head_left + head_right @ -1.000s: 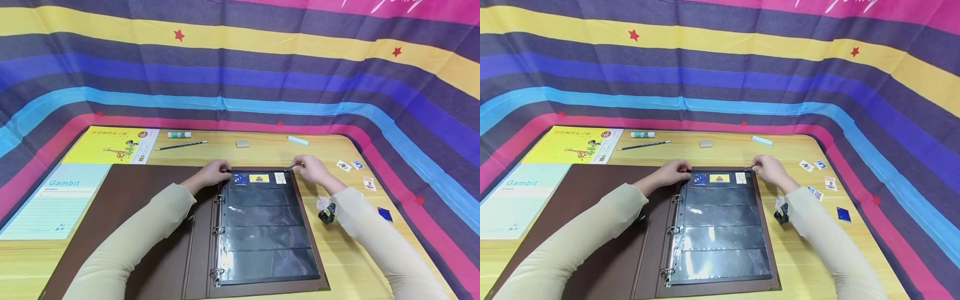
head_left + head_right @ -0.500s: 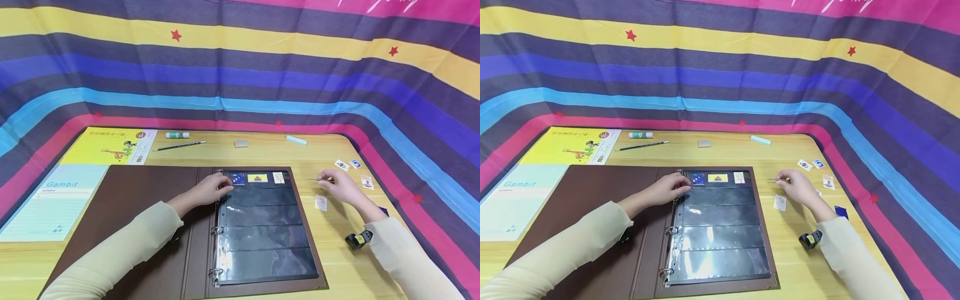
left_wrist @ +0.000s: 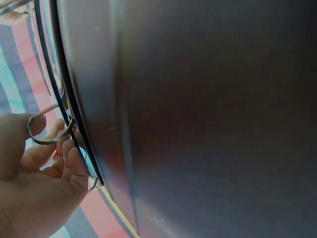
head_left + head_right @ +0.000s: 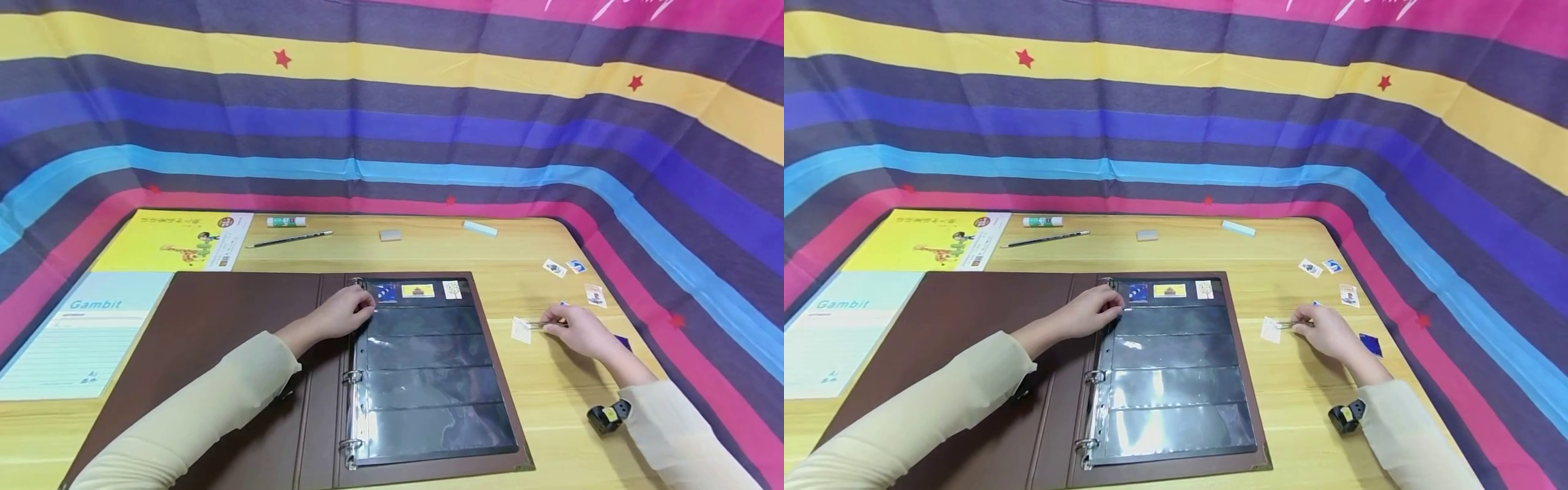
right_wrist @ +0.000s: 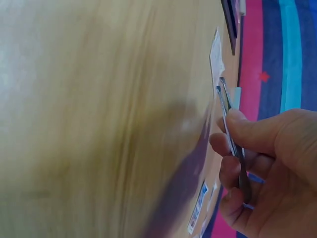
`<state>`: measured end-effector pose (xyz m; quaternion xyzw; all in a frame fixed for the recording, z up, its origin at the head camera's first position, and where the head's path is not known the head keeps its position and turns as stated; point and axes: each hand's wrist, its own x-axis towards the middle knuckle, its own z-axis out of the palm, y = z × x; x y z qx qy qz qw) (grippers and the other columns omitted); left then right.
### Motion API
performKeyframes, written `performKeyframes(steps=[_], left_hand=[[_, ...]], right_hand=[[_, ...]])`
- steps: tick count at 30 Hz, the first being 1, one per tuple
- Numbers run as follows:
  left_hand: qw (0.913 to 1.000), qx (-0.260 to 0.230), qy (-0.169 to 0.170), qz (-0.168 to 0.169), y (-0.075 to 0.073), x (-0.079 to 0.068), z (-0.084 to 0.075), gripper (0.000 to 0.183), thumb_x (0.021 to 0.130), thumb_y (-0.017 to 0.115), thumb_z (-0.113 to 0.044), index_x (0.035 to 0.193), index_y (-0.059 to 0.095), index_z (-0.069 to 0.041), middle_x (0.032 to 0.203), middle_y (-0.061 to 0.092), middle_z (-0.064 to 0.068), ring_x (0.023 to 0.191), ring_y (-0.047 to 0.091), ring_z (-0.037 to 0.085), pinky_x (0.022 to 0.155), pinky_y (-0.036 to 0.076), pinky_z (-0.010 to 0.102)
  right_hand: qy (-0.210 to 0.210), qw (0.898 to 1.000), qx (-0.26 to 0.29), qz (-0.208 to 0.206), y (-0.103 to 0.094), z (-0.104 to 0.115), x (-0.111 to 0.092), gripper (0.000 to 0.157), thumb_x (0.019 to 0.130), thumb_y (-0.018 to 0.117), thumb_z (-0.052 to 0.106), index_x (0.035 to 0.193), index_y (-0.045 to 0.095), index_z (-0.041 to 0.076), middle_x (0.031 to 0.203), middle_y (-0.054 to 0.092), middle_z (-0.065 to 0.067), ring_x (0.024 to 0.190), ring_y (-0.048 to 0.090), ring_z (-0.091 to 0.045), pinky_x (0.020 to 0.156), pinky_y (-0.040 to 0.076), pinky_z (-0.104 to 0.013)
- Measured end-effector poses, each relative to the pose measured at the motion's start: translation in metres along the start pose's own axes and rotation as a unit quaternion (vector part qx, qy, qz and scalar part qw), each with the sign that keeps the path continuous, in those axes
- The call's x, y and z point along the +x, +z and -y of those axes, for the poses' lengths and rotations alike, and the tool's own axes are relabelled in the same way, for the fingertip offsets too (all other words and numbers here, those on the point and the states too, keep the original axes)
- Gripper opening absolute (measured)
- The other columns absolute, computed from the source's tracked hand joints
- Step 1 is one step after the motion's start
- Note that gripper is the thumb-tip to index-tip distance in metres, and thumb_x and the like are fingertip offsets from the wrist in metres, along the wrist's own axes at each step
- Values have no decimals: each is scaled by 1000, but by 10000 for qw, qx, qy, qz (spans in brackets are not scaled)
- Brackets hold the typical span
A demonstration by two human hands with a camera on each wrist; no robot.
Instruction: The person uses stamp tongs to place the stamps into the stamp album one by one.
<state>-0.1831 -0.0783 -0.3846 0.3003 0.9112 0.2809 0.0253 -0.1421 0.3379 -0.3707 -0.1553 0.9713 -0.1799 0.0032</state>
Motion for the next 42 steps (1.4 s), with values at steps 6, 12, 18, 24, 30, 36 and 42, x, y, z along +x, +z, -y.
performKeyframes(steps=[6,12,18,24,30,36,42], left_hand=[[10000,-23,-4,-6,1,2,1,11,79,47,-10,81,58,-7,73,44,-3,67,40,10,61,35,24],[9998,-136,-142,27,1,3,1,11,77,47,-8,81,57,-7,75,44,-2,67,41,11,62,36,25],[9989,-290,-338,128,2,5,0,10,76,46,-7,80,56,-8,75,45,-1,68,41,12,62,35,25],[9975,-436,-511,198,1,6,0,9,78,46,-8,79,55,-8,76,46,-1,69,42,12,63,36,26],[9972,-478,-540,208,0,9,2,7,79,48,-12,76,54,-10,70,47,-3,65,43,11,62,36,25],[9965,-669,-461,207,-1,9,3,7,77,49,-10,71,53,-11,66,47,-2,62,44,12,60,36,26],[9956,-696,-595,216,-1,10,1,5,74,50,-8,71,53,-10,65,47,-2,60,43,11,58,36,24]], right_hand=[[-172,9993,39,331,-5,-2,-4,6,75,58,10,77,57,4,71,51,3,68,47,-14,61,38,-34],[-217,9996,0,173,-8,-2,1,8,76,57,12,77,57,4,72,53,2,66,48,-14,59,38,-34],[-259,9996,-47,78,-5,-6,11,7,77,56,10,75,58,3,70,54,1,64,49,-14,59,38,-34],[-323,9993,-102,184,-3,-8,16,3,76,57,5,74,57,7,70,54,2,65,50,-14,60,39,-35],[-294,9992,-204,184,-3,-7,17,8,73,59,3,71,56,10,68,53,4,63,48,-13,59,38,-34],[-200,9995,-218,94,-7,-4,17,8,74,58,4,70,56,10,65,51,4,60,46,-12,56,37,-32],[-152,9998,95,-14,-15,9,24,4,76,55,6,73,55,7,66,51,1,58,43,-13,53,35,-30]])
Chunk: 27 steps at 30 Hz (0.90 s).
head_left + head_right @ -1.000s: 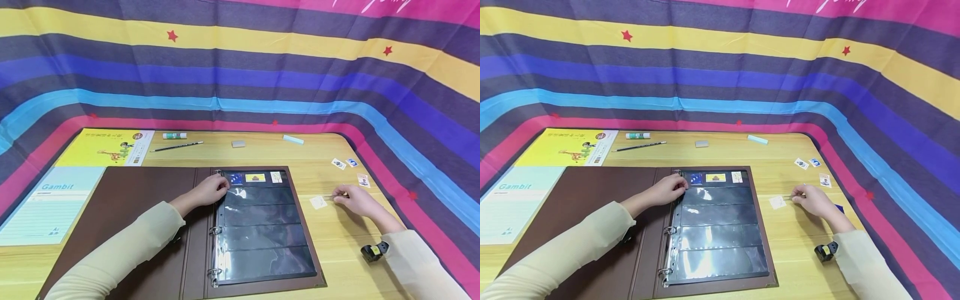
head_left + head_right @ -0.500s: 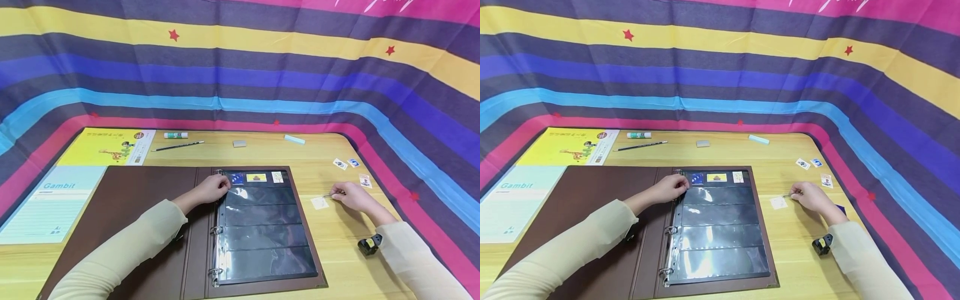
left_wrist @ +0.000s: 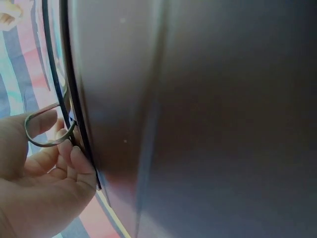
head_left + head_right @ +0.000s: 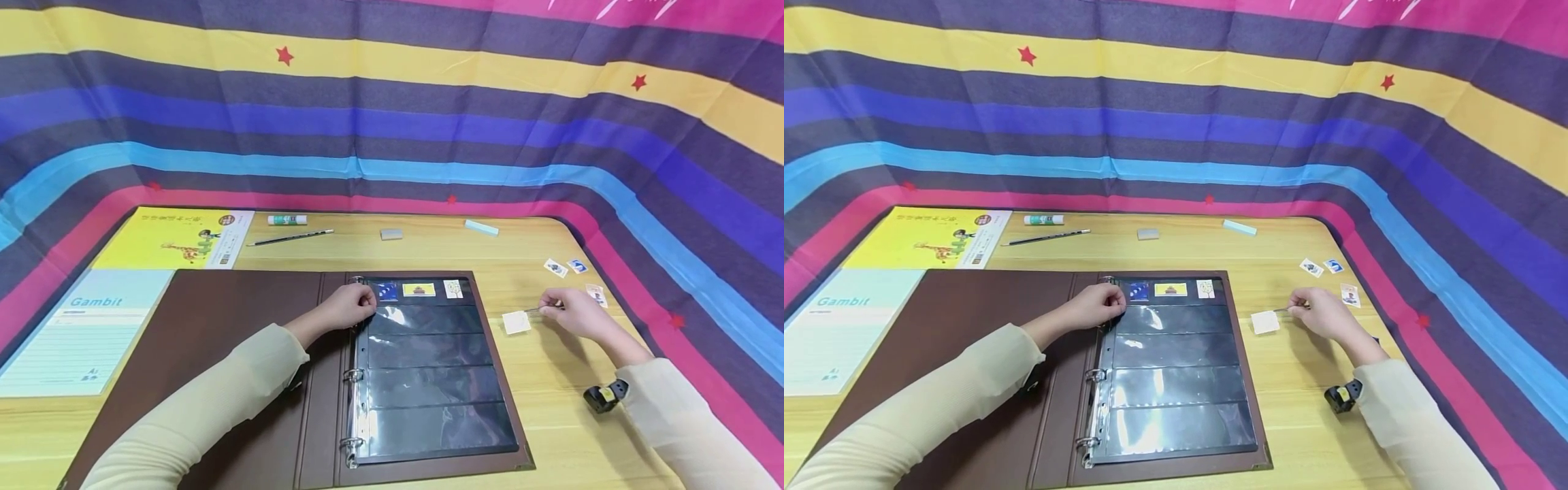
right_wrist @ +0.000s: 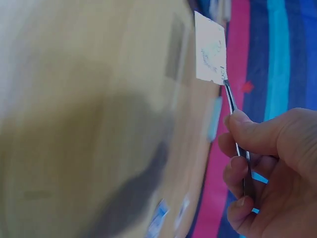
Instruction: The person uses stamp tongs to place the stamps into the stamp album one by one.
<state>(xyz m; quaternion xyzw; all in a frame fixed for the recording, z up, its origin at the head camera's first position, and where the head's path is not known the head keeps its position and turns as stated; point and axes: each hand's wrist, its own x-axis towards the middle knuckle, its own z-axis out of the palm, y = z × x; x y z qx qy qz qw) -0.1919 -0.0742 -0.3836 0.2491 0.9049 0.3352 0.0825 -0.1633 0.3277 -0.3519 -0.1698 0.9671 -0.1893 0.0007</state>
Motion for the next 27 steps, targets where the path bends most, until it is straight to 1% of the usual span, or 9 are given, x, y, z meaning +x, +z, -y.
performKeyframes(steps=[1,2,6,10,12,17,20,23,27], left_hand=[[9999,-10,-144,59,0,1,0,4,74,51,-8,72,54,-9,65,47,-2,60,44,11,59,36,25],[9998,-15,-194,75,0,1,-1,3,74,52,-8,72,54,-8,65,47,-2,60,44,11,59,36,25],[9996,-74,-279,66,-1,1,-3,3,74,55,-9,72,53,-8,64,47,-2,58,44,11,58,37,24],[9994,-173,-303,33,0,1,-3,4,72,56,-7,71,53,-8,63,47,-2,57,43,11,57,37,24],[9993,-219,-318,20,0,1,-3,4,72,56,-6,70,53,-9,63,47,-1,57,43,11,57,37,24],[9990,-248,-376,-21,1,1,-3,4,72,55,-6,70,53,-9,62,46,-2,57,43,11,58,36,25],[9989,-251,-392,-42,1,1,-4,4,72,54,-6,70,53,-9,63,46,-2,57,43,11,58,36,25],[9987,-289,-429,-34,1,1,-5,4,73,54,-6,70,53,-9,63,47,-2,57,44,11,58,36,24],[9987,-276,-431,-41,0,0,-6,4,73,53,-6,70,53,-9,63,47,-1,58,44,11,58,36,25]], right_hand=[[0,10000,56,-15,-1,4,3,4,77,55,6,73,55,7,67,52,0,58,44,-13,53,36,-30],[-7,9999,94,-34,-1,9,6,4,77,54,6,74,56,7,68,52,0,58,44,-13,53,36,-29],[-153,9996,211,-106,1,33,22,4,77,55,8,74,56,6,68,52,0,59,44,-14,52,36,-29],[-376,9983,427,-109,11,58,41,6,78,56,10,74,57,6,69,53,1,59,44,-13,53,36,-28],[-403,9975,576,-58,17,71,50,6,78,55,11,74,57,6,69,53,1,58,44,-13,53,36,-28],[-449,9964,719,-20,35,100,74,7,78,55,12,72,56,9,67,53,1,56,43,-13,54,36,-28],[-380,9962,787,29,45,113,86,8,80,53,13,73,55,10,67,53,0,55,44,-12,54,37,-28],[-323,9961,825,-18,55,124,97,8,80,52,13,73,54,10,67,53,0,55,44,-12,55,37,-28],[-455,9962,722,-181,66,133,106,7,78,54,11,70,55,10,64,51,2,57,44,-12,56,37,-27]])
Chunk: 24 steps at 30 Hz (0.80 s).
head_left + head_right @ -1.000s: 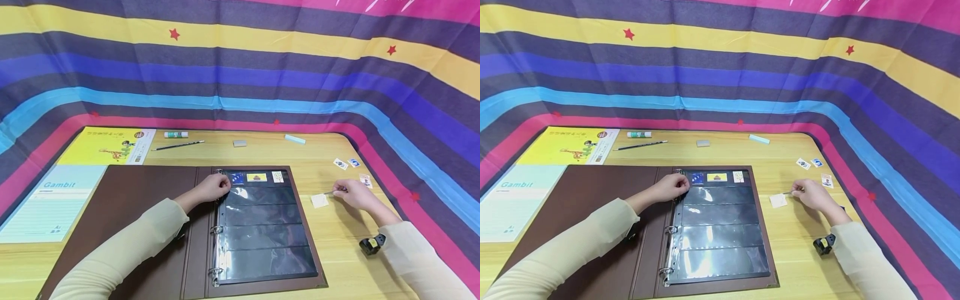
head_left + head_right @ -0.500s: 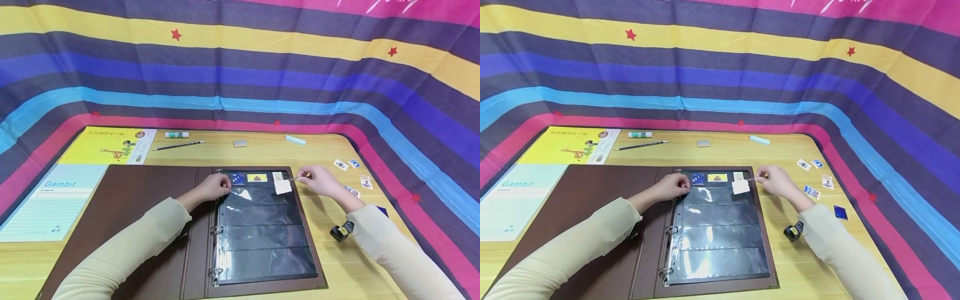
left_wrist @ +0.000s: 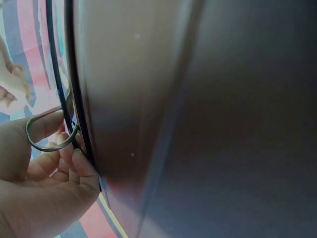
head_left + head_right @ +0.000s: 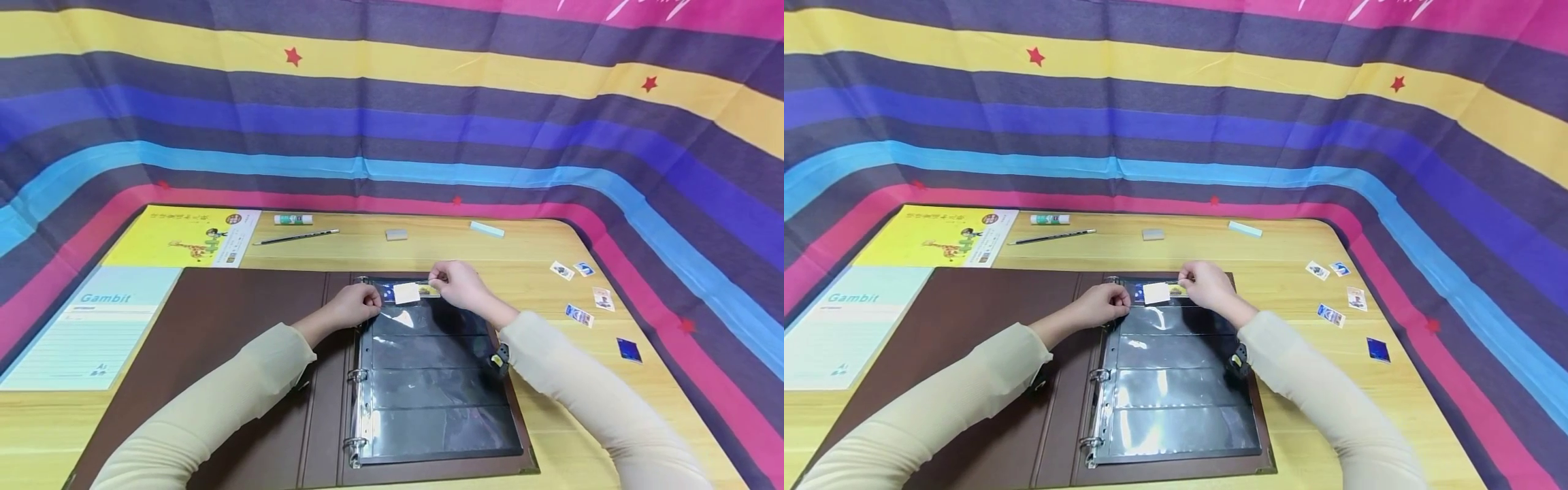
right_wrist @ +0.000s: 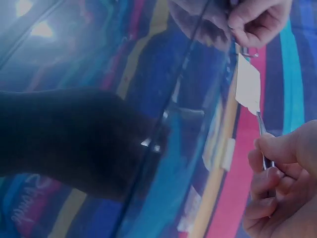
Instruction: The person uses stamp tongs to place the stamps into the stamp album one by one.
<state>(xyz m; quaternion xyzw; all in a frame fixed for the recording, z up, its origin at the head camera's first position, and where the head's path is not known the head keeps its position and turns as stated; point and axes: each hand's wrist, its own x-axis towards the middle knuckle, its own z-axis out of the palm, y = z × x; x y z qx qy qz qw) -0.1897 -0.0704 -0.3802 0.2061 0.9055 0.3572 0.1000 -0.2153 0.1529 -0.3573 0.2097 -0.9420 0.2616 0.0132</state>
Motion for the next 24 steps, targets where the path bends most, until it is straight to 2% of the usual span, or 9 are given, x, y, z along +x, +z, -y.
performKeyframes(steps=[8,14,24], left_hand=[[10000,52,5,-10,0,0,0,5,72,52,-4,70,53,-9,64,46,-2,59,43,12,59,36,25],[10000,19,29,-6,-1,-1,1,6,72,51,-3,71,54,-8,65,46,-1,59,43,12,60,36,25],[9998,154,88,22,-1,0,0,5,72,51,-3,72,54,-7,66,45,-1,62,43,12,61,35,25]], right_hand=[[132,9991,-270,294,15,5,0,9,77,56,14,68,55,13,65,51,5,58,45,-11,55,36,-27],[-137,9975,-400,563,19,9,-5,8,76,58,12,68,56,14,66,53,7,61,47,-9,59,37,-27],[-469,9929,-446,995,14,9,-6,8,74,58,9,68,57,13,64,52,8,59,45,-9,57,37,-26]])
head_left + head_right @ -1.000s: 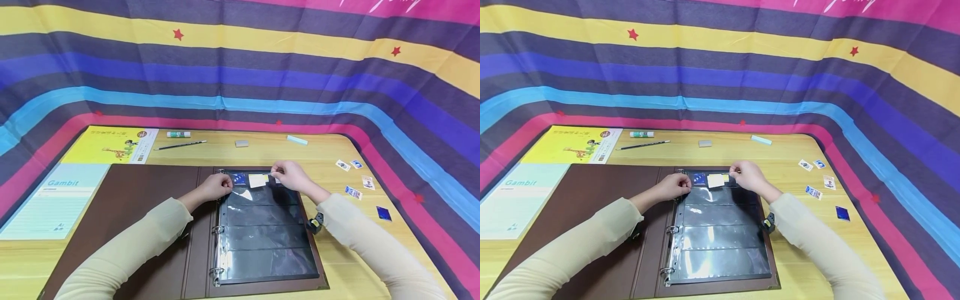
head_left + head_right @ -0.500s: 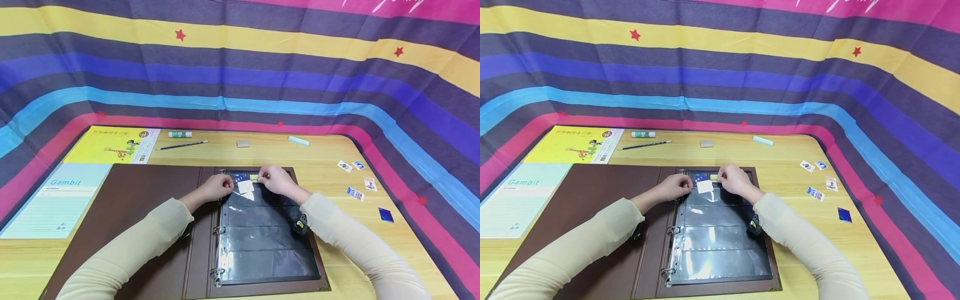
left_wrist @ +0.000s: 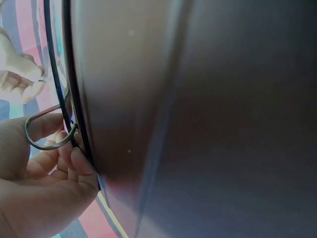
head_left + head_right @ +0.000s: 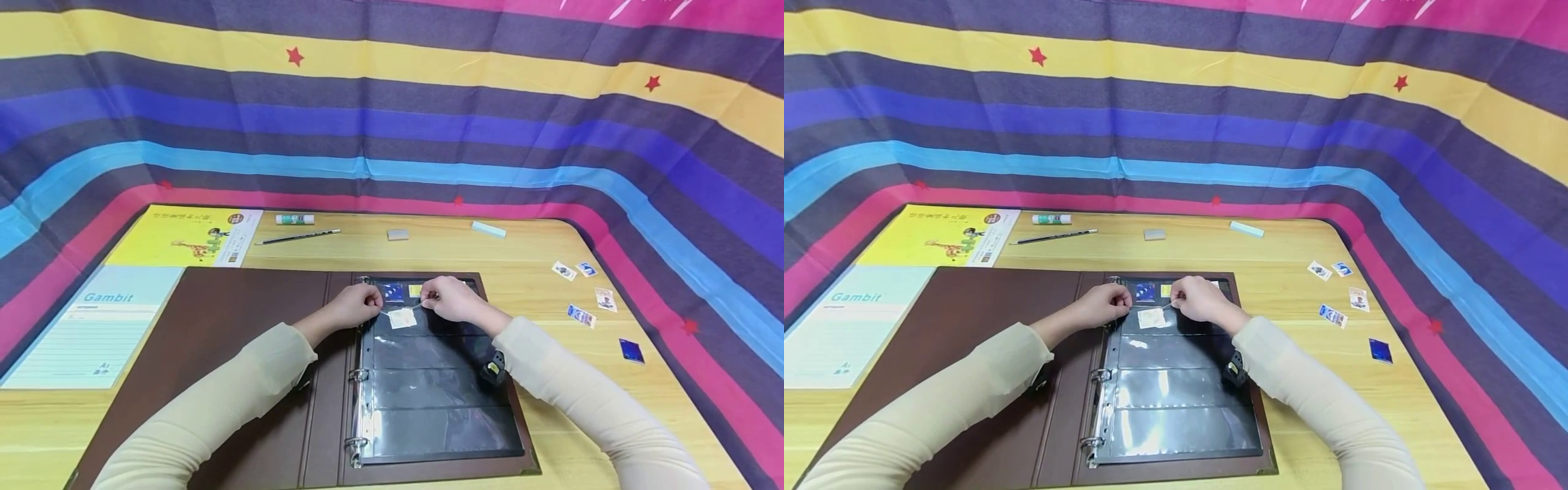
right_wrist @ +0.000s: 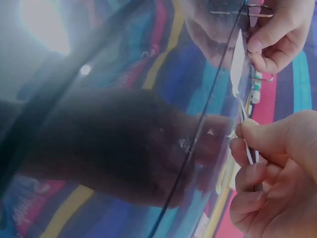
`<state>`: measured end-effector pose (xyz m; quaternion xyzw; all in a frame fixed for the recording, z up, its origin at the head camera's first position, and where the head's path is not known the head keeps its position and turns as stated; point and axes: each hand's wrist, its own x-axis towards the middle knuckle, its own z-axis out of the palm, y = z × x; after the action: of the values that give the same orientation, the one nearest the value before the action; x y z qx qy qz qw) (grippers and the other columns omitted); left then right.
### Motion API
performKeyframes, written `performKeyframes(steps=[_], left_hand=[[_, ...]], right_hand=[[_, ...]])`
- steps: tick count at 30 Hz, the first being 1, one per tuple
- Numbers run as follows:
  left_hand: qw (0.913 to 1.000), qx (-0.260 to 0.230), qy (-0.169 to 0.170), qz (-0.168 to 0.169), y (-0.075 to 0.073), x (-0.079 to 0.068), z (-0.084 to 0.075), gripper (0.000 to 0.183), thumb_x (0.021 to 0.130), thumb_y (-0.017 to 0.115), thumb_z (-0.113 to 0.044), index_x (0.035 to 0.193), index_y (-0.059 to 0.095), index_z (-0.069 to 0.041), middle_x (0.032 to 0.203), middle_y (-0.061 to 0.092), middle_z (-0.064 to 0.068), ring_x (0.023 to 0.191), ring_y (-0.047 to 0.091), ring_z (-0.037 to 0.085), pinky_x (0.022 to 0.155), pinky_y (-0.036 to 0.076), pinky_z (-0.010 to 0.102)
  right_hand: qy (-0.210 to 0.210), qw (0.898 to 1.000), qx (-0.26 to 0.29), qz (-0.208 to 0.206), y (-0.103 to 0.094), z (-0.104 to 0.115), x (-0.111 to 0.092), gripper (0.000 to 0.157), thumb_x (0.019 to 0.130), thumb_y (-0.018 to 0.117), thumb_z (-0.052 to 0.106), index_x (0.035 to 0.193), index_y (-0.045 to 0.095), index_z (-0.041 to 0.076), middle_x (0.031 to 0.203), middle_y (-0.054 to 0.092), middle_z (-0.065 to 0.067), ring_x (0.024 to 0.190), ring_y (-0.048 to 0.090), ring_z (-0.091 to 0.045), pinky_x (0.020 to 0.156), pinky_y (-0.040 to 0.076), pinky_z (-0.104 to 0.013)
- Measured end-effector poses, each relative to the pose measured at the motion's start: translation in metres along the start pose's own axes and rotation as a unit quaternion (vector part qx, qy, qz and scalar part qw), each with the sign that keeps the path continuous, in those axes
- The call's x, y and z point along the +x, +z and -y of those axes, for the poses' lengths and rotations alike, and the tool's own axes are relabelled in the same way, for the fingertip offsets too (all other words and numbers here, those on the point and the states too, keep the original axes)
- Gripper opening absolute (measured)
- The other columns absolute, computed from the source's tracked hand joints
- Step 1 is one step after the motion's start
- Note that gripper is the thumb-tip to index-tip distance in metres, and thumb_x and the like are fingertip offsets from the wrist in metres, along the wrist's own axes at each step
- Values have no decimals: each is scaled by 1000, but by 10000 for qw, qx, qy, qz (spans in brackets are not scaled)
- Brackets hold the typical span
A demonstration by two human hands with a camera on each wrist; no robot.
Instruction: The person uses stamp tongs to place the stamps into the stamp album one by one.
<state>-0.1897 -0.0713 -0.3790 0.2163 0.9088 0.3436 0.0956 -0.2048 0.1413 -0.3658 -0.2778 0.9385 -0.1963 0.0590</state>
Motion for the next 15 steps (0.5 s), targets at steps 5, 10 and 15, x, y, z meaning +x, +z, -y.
performKeyframes(steps=[5,10,15], left_hand=[[10000,-28,-22,32,0,1,1,5,71,51,-3,73,54,-7,66,45,-1,62,43,12,60,35,25],[10000,-75,-25,51,1,1,2,5,72,51,-3,73,54,-7,66,45,-1,62,43,12,60,35,25],[10000,-11,63,40,1,1,3,5,72,50,-3,72,54,-7,65,45,-1,62,42,12,60,35,25]], right_hand=[[-40,9998,-40,179,-3,-3,0,9,76,58,10,68,55,14,68,53,7,60,45,-9,59,36,-26],[-204,9995,-91,218,-5,-5,1,9,76,58,9,69,56,14,73,55,6,61,45,-9,60,37,-26],[-281,9990,-64,336,-7,-5,1,9,76,58,8,68,56,13,70,54,6,60,44,-10,59,37,-26]])
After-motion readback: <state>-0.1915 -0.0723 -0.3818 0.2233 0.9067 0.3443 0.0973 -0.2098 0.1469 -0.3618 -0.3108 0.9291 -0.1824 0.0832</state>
